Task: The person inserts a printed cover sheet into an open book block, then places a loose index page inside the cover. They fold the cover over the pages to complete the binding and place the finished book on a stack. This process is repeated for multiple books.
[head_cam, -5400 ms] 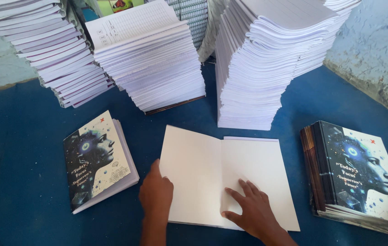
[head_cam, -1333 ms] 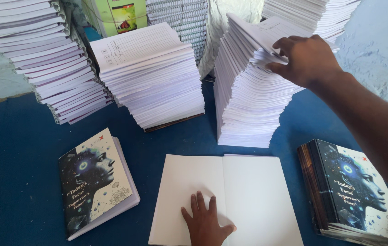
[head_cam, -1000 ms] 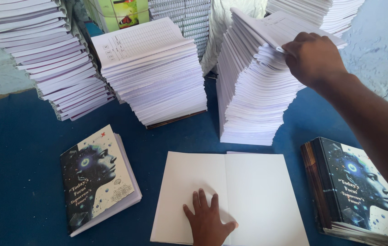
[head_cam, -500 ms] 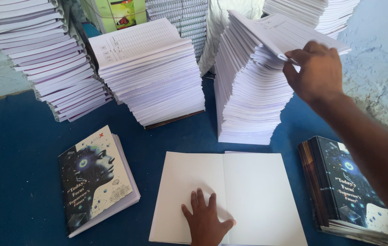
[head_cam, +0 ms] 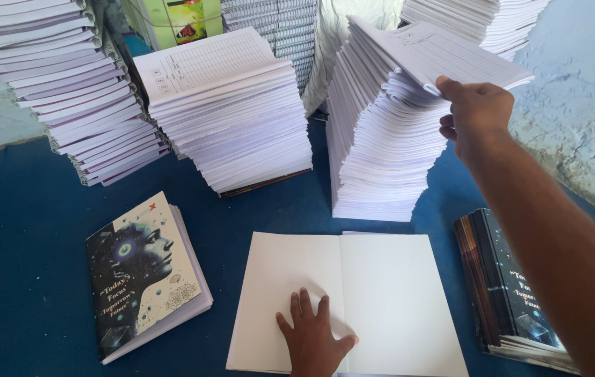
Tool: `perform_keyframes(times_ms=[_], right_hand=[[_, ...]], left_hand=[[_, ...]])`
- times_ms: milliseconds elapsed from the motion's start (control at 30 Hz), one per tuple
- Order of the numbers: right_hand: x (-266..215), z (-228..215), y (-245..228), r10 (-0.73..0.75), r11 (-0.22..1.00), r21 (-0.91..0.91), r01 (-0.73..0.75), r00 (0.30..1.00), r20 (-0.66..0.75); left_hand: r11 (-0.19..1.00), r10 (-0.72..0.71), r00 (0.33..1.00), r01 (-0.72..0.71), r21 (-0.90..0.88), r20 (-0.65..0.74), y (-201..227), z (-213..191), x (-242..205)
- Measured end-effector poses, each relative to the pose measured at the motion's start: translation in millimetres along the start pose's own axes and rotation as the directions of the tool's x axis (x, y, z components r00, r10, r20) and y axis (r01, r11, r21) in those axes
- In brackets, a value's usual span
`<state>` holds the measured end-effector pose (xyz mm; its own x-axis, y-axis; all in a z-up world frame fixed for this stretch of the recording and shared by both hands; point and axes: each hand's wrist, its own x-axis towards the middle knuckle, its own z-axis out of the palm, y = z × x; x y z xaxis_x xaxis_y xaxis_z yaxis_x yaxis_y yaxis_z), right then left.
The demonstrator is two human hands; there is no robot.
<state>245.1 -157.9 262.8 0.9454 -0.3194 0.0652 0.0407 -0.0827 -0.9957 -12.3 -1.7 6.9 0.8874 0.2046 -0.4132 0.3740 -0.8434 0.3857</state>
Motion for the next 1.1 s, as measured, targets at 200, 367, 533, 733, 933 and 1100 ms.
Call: perform_keyframes(times_ms=[200,367,533,733,933,1100], right_hand=[[8,3,6,0.241,0.904,0.36,-0.23,0.97,0.016],[35,3,12,0.32,0.771,0.518,-0.371,0.928,0.19],[36,2,4,0.404,0.693,0.58,-0.429,0.897,0.181],[17,-6,-9,0.418,0.672,0.604,-0.429,0.892,0.168],[19,-17,-3,0.412,0.692,0.572,-0.44,0.892,0.187],[10,-30,12,0.293,0.776,0.509,-0.371,0.928,0.23]], left_hand=[[1.0,-0.009,0.999,0.009,-0.011,-0.033,0,1,0],[1.0,-0.001,0.999,0.0,-0.029,-0.035,-1,2,0],[0.999,0.016,0.999,-0.017,-0.031,-0.044,-2,2,0],[0.999,0.012,1.0,-0.013,-0.037,-0.027,-1,0,0],[0.999,0.013,0.998,-0.015,-0.034,-0.062,-2,4,2],[0.999,0.037,0.995,-0.039,-0.02,-0.09,-4,8,4]])
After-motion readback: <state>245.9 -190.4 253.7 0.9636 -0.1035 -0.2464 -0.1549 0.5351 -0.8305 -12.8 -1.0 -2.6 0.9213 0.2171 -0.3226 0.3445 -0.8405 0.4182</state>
